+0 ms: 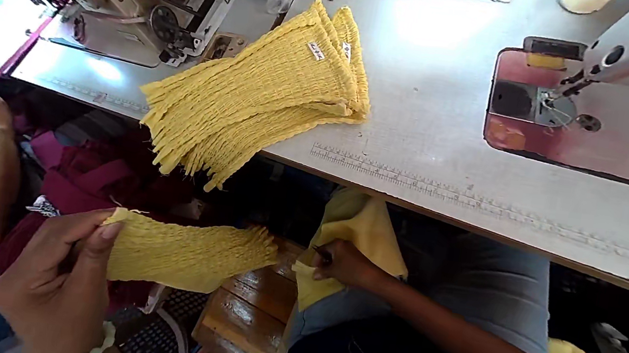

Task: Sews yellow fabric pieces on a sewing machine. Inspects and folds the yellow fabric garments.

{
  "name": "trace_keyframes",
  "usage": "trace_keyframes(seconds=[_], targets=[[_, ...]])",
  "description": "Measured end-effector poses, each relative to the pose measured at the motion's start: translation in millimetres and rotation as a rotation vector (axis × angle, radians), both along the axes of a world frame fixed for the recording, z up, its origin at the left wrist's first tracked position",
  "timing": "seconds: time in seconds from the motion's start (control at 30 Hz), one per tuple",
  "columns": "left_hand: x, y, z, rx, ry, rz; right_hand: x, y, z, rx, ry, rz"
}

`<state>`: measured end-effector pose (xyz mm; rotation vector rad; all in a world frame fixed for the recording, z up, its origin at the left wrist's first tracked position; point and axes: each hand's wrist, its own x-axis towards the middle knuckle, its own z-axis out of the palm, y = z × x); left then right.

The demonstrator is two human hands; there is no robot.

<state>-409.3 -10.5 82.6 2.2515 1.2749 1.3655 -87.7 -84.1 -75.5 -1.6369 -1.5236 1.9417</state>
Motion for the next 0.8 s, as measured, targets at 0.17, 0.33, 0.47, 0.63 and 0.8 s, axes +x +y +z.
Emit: trace_keyframes(seconds=[0.17,0.33,0.47,0.63,0.8], targets=[[19.5,-5.1,7.4,-0.069,0.023,-0.170,16.5,-5.6,13.8,0.096,0.162,-0.221],[51.7,-9.8,23.0,-0.126,0.058,-0.429,44.6,-8.7,46.8,0.227,0.228,-0.426],[77.2,-13.1,28.5,-0.169,0.116,-0.572,51.4,-13.7,53.5,0.165,0.308,-0.507],[75.6,-16.6,24.2,-0.206,0.202,-0.597,25.3,-23.3,22.6,0.008,0.199,-0.276],[55.2,-22.7,27.1,-0.241,0.271,-0.528,13.0,-20.2,-2.4,-0.122,0.172,-0.217]])
